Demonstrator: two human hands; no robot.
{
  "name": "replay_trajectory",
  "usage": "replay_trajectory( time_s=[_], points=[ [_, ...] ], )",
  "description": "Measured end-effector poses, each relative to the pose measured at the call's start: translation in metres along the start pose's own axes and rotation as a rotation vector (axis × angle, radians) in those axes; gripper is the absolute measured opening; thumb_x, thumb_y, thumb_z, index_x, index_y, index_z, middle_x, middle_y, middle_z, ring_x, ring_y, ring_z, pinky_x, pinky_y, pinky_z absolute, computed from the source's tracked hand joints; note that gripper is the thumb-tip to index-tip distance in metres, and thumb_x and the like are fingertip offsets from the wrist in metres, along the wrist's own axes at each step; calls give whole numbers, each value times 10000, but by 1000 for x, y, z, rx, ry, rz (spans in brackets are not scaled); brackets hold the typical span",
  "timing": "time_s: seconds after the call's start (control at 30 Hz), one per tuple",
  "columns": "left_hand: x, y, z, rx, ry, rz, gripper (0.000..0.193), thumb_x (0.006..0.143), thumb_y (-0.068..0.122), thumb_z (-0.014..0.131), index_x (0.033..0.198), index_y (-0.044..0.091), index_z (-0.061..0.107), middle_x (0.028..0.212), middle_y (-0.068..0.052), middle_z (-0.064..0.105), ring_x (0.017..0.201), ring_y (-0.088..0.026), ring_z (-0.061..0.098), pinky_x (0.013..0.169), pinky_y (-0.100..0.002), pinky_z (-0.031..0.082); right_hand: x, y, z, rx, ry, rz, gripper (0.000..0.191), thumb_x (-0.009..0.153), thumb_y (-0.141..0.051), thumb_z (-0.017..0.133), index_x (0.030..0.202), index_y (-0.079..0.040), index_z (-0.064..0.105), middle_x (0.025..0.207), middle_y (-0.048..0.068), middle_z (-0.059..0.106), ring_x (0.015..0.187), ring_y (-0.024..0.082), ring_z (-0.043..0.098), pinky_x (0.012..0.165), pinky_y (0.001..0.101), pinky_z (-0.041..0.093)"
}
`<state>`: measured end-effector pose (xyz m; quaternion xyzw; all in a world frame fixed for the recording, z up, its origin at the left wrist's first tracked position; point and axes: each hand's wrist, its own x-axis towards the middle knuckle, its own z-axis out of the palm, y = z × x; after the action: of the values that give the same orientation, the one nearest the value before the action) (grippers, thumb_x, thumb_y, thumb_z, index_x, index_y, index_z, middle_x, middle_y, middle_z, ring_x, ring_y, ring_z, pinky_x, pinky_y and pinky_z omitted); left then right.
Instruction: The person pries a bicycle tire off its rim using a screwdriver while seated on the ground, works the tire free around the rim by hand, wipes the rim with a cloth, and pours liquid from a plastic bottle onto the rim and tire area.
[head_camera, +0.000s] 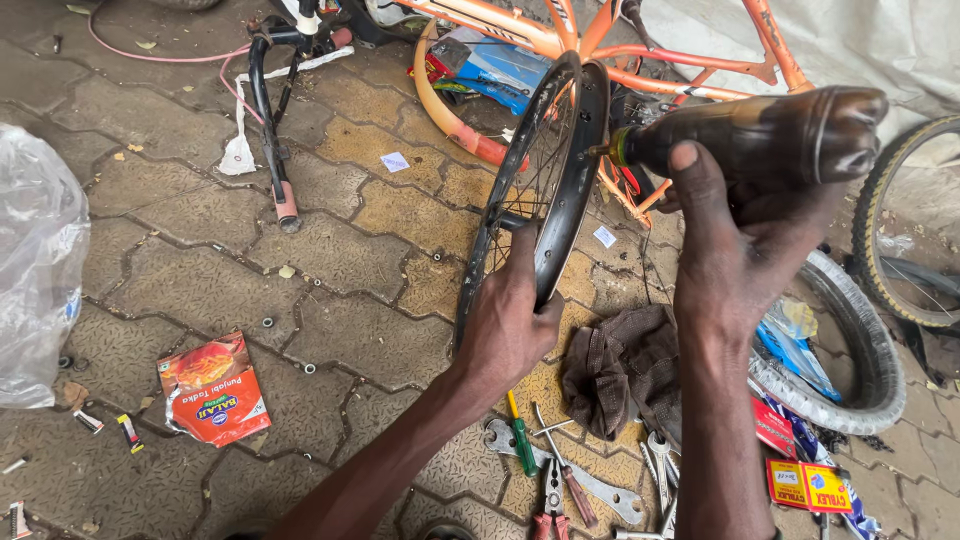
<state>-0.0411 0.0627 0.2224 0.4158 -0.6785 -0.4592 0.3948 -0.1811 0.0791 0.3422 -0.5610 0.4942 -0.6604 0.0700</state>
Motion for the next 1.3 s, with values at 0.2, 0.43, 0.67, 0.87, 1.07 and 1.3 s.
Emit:
replay_trajectory(
  time_s=[0.2, 0.43, 0.67, 0.87, 1.07, 1.3],
  points=[
    [1, 2, -3, -7, 81, 124, 688, 808, -80, 685, 1400, -77, 334, 917, -277, 696, 720, -329, 765, 508, -369, 661, 2, 1, 5, 46, -71, -54, 714, 1040, -72, 845, 1547, -31, 343, 1347, 112, 631, 1224, 199, 675, 1137, 345, 578],
    [-1, 8, -8, -1, 81, 119, 699, 799, -83, 683, 1401, -88, 328, 921, -301, 696, 753, -361, 767, 593, -411, 662, 4, 2, 7, 36, -77, -73, 694, 1053, -41, 845, 1524, -24, 336, 1386, 122, 617, 1224, 201, 659, 1128, 349, 572],
    [2, -1, -2, -18, 85, 137, 650, 858, -14, 684, 1408, -83, 344, 989, -301, 695, 797, -356, 774, 621, -409, 651, 1, 1, 6, 49, -28, -20, 726, 998, -92, 848, 1527, -35, 354, 1320, 105, 635, 1191, 192, 695, 1086, 340, 610],
    [4, -12, 2, -91, 221, 318, 749, 902, 359, 790, 1397, -71, 426, 1143, -332, 680, 939, -402, 762, 712, -485, 672, -16, -4, 3, 32, 68, -28, 703, 1027, -118, 853, 1546, -11, 392, 1226, 114, 617, 1080, 198, 674, 961, 321, 620],
    [-1, -8, -4, -55, 159, 221, 706, 902, 440, 757, 1339, -46, 487, 1036, -253, 713, 859, -310, 776, 684, -431, 651, -26, -6, 3, 98, 22, 39, 749, 989, -133, 845, 1540, -47, 345, 1326, 129, 671, 1123, 208, 742, 876, 329, 683],
    [-5, 7, -13, -78, 192, 241, 713, 854, 439, 817, 1313, -21, 523, 1025, -206, 718, 894, -296, 761, 740, -433, 616, -29, -6, 2, 3, 4, 39, 668, 1042, -65, 851, 1521, 4, 391, 1257, 169, 681, 1052, 206, 692, 905, 300, 648]
  ],
)
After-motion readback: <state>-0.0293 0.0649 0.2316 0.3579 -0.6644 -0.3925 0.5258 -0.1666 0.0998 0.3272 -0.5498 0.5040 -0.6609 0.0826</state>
